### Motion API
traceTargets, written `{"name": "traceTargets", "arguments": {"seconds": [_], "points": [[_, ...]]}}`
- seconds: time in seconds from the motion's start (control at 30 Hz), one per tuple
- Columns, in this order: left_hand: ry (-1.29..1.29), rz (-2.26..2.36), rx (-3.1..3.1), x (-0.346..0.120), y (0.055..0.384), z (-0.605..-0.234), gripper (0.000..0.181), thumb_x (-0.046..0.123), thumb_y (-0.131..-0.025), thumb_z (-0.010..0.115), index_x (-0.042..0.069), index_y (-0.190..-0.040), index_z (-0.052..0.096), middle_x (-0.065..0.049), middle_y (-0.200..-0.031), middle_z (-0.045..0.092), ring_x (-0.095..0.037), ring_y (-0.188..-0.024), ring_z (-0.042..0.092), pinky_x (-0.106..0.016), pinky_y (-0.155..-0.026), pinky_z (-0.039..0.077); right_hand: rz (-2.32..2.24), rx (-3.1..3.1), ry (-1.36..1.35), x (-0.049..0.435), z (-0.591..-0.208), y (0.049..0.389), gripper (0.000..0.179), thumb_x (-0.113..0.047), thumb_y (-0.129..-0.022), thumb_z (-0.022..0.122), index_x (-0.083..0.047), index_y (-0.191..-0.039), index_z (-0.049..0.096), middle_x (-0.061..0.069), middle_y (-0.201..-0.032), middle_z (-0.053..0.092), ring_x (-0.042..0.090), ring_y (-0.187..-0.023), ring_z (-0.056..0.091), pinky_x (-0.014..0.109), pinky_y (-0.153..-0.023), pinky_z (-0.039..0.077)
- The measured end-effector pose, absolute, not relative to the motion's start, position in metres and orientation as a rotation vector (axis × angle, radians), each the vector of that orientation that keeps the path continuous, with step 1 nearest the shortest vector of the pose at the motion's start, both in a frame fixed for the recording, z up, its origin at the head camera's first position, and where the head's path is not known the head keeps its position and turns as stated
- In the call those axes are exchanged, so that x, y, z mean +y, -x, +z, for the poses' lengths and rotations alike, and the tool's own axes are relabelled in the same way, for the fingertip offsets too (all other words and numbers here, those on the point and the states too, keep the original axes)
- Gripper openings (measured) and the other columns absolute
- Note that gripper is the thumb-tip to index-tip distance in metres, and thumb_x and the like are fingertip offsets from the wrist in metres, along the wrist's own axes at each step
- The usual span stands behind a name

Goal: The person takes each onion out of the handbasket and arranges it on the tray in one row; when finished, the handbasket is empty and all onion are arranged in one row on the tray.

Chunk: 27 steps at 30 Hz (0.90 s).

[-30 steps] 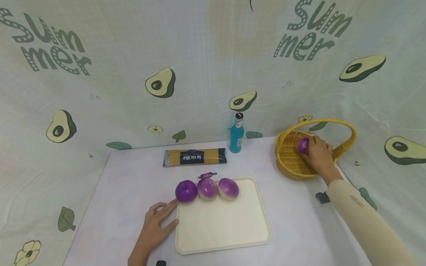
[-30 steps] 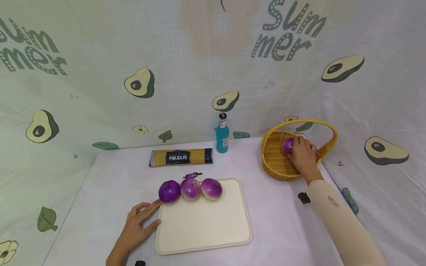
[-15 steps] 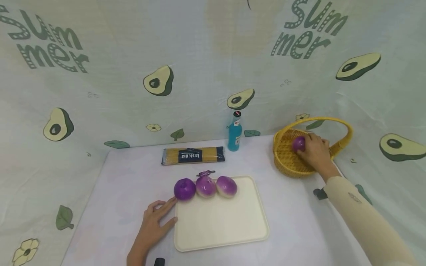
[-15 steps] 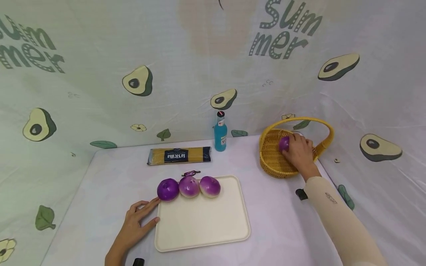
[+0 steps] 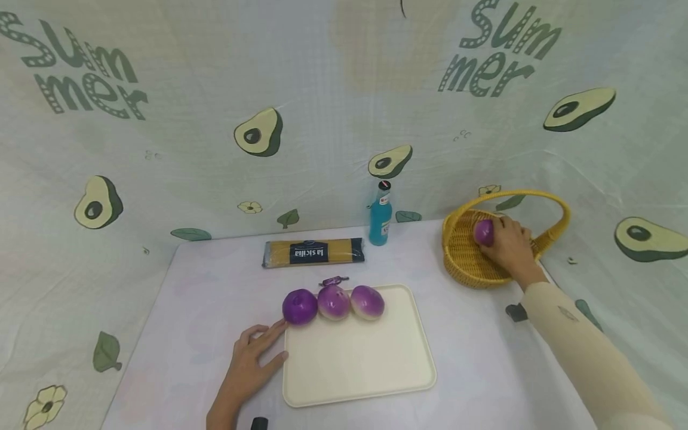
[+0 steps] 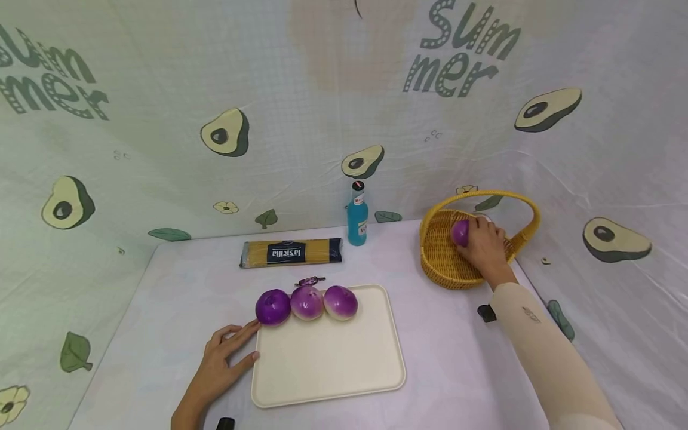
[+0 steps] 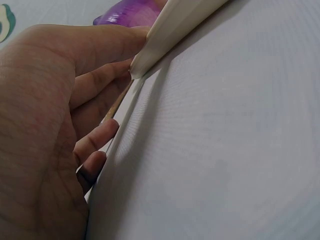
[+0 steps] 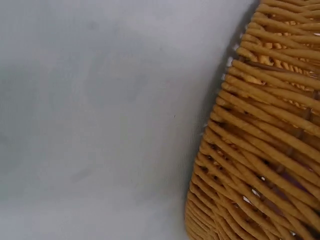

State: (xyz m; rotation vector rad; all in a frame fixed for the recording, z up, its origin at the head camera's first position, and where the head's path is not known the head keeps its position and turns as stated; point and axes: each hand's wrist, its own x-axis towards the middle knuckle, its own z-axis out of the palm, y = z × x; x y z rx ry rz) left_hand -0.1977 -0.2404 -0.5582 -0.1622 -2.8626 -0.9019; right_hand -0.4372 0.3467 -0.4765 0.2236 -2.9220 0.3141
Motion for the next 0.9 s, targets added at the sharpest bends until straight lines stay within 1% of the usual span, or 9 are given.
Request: {"name": "traceTargets", "arguments": {"seconds": [0.13, 0.23, 0.4, 0.73, 0.9], "points": [[0.192, -0.895, -2.833, -0.241, 0.198, -0.557, 0.06, 0.043, -0.088, 0.075, 0.032, -0.144, 0.055, 0.013, -0.146, 0.052, -0.025, -0.129, 0.04, -0.062, -0.104, 0.029, 0.34, -2.923, -0.198, 0.346, -0.475, 0.431, 0.082, -0.02, -0.083, 0.079, 0.018, -0.14, 0.035, 0.041, -0.134, 0.036, 0.059, -0.118, 0.036, 0.073, -0.096, 0.025], [0.206, -0.911, -2.808, -0.242, 0.197, -0.556, 0.059, 0.041, -0.087, 0.076, 0.031, -0.142, 0.057, 0.012, -0.146, 0.053, -0.025, -0.128, 0.041, -0.063, -0.102, 0.03, 0.348, -2.915, -0.185, 0.344, -0.472, 0.425, 0.083, -0.022, -0.083, 0.079, 0.017, -0.142, 0.035, 0.041, -0.135, 0.036, 0.059, -0.119, 0.036, 0.073, -0.098, 0.024], [0.206, -0.906, -2.815, -0.243, 0.197, -0.557, 0.059, 0.045, -0.089, 0.073, 0.03, -0.143, 0.056, 0.011, -0.146, 0.053, -0.026, -0.129, 0.04, -0.063, -0.103, 0.029, 0.376, -2.892, -0.18, 0.34, -0.464, 0.415, 0.083, -0.021, -0.082, 0.08, 0.018, -0.141, 0.037, 0.04, -0.136, 0.037, 0.058, -0.122, 0.036, 0.072, -0.099, 0.023], [0.199, -0.904, -2.825, -0.241, 0.199, -0.556, 0.059, 0.044, -0.089, 0.073, 0.029, -0.143, 0.057, 0.01, -0.146, 0.053, -0.027, -0.13, 0.039, -0.063, -0.104, 0.027, 0.403, -2.887, -0.208, 0.333, -0.453, 0.4, 0.086, -0.019, -0.079, 0.083, 0.017, -0.142, 0.037, 0.039, -0.138, 0.036, 0.059, -0.123, 0.035, 0.069, -0.099, 0.023], [0.203, -0.91, -2.824, -0.239, 0.199, -0.556, 0.059, 0.042, -0.088, 0.075, 0.028, -0.142, 0.058, 0.009, -0.146, 0.054, -0.026, -0.13, 0.039, -0.062, -0.104, 0.028, 0.409, -2.897, -0.204, 0.33, -0.45, 0.395, 0.085, -0.02, -0.08, 0.082, 0.017, -0.142, 0.037, 0.039, -0.139, 0.036, 0.059, -0.124, 0.035, 0.069, -0.099, 0.022]]}}
